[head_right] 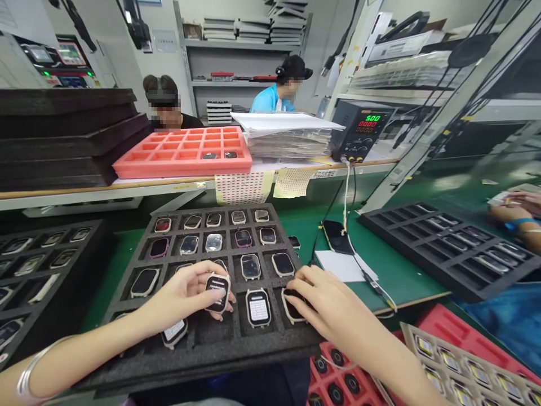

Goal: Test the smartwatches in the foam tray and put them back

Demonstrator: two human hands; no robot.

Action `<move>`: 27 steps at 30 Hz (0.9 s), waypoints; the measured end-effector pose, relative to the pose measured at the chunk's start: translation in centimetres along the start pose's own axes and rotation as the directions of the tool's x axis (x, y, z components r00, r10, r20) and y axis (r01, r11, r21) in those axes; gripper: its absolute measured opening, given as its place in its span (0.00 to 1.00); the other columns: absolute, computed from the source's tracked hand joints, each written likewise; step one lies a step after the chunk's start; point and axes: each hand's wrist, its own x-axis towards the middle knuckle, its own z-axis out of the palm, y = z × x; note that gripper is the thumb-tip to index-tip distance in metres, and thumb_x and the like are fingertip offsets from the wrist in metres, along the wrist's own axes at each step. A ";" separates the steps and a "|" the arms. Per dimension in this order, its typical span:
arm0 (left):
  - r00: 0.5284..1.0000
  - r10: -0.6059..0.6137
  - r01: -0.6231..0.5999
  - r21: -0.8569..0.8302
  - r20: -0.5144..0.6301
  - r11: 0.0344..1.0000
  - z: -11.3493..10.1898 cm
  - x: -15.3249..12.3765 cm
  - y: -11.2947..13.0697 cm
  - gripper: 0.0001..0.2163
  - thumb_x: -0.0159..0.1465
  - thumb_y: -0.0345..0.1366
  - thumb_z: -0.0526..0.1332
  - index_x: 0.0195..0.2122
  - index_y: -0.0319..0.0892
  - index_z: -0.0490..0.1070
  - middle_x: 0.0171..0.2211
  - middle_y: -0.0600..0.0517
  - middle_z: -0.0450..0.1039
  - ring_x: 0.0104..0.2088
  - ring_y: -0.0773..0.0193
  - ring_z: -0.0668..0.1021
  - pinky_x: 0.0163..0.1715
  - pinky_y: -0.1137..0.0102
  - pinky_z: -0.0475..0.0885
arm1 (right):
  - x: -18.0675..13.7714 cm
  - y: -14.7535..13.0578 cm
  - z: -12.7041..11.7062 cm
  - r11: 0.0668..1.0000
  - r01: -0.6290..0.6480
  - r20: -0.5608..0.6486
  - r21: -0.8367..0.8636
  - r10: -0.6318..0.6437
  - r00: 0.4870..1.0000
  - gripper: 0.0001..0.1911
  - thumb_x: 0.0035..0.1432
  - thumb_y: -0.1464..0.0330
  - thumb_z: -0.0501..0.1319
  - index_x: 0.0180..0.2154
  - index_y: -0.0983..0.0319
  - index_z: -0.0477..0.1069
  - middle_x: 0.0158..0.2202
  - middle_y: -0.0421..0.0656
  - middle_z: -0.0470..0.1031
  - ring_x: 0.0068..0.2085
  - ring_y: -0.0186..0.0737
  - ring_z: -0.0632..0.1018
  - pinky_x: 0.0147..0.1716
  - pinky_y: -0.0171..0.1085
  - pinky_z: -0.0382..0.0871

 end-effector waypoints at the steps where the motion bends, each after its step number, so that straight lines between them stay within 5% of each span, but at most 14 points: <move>1: 1.000 -0.002 0.002 0.003 -0.001 1.000 0.0 0.0 0.0 0.13 0.58 0.39 0.65 0.39 0.40 0.65 0.31 0.49 0.74 0.34 0.59 0.79 0.32 0.66 0.76 | -0.4 0.0 0.4 0.998 -0.017 -0.040 -0.059 0.014 0.999 0.19 0.68 0.62 0.46 0.38 0.61 0.74 0.36 0.49 0.71 0.37 0.46 0.74 0.37 0.44 0.70; 5: 1.000 0.004 -0.004 -0.019 0.006 1.000 0.0 -0.1 0.1 0.14 0.58 0.40 0.65 0.40 0.40 0.65 0.31 0.49 0.74 0.34 0.58 0.79 0.33 0.65 0.76 | -1.5 -0.3 1.3 0.989 -0.041 -0.114 -0.143 0.024 0.993 0.21 0.68 0.63 0.43 0.42 0.63 0.73 0.38 0.51 0.74 0.38 0.48 0.75 0.39 0.46 0.71; 11: 1.000 0.016 -0.017 0.023 0.013 1.000 -0.1 -0.2 -0.2 0.14 0.57 0.36 0.65 0.42 0.41 0.65 0.34 0.49 0.74 0.37 0.57 0.78 0.36 0.64 0.75 | -1.3 0.1 1.5 0.936 -0.272 -0.005 0.222 0.280 0.960 0.17 0.59 0.57 0.58 0.45 0.61 0.71 0.39 0.46 0.75 0.38 0.45 0.76 0.38 0.40 0.72; 14: 0.999 0.014 -0.026 0.293 0.044 0.956 -0.3 -1.0 -0.8 0.20 0.54 0.33 0.66 0.47 0.43 0.65 0.39 0.47 0.73 0.38 0.56 0.78 0.36 0.64 0.74 | -0.8 -0.3 1.2 0.851 -0.340 0.052 0.400 0.350 0.935 0.20 0.56 0.57 0.61 0.46 0.62 0.72 0.33 0.44 0.73 0.32 0.42 0.74 0.31 0.38 0.71; 18: 0.981 0.180 -0.169 0.760 0.070 0.627 0.1 -2.4 -1.4 0.27 0.56 0.39 0.65 0.57 0.45 0.63 0.54 0.42 0.67 0.51 0.45 0.70 0.50 0.56 0.66 | -0.3 -1.5 0.2 0.837 -0.274 0.107 0.474 0.254 0.961 0.14 0.60 0.58 0.58 0.33 0.61 0.74 0.31 0.42 0.68 0.29 0.38 0.70 0.28 0.36 0.68; 21: 0.951 0.308 -0.152 0.915 0.032 0.374 0.3 -3.3 -0.9 0.32 0.53 0.47 0.67 0.58 0.40 0.64 0.50 0.39 0.69 0.50 0.40 0.69 0.50 0.52 0.62 | 0.0 -2.0 -0.6 0.764 -0.268 0.100 0.587 0.260 0.960 0.12 0.62 0.59 0.58 0.35 0.61 0.71 0.35 0.44 0.70 0.30 0.37 0.72 0.30 0.35 0.69; 25: 0.896 0.425 0.080 0.987 -0.132 0.136 -1.8 -5.3 0.2 0.19 0.61 0.47 0.59 0.47 0.41 0.73 0.45 0.40 0.72 0.45 0.42 0.70 0.43 0.55 0.62 | 0.6 -1.7 -0.6 0.434 -0.333 0.200 0.837 0.325 0.925 0.14 0.63 0.58 0.56 0.40 0.63 0.65 0.34 0.47 0.74 0.27 0.39 0.78 0.20 0.32 0.70; 27: 0.832 0.507 0.172 0.974 -0.224 0.149 -3.6 -6.6 -0.1 0.16 0.65 0.43 0.52 0.39 0.40 0.76 0.38 0.40 0.72 0.43 0.41 0.71 0.40 0.54 0.63 | 0.9 -1.5 -0.1 0.286 -0.312 0.213 0.906 0.329 0.920 0.17 0.61 0.57 0.58 0.41 0.64 0.63 0.34 0.49 0.76 0.22 0.38 0.78 0.14 0.30 0.67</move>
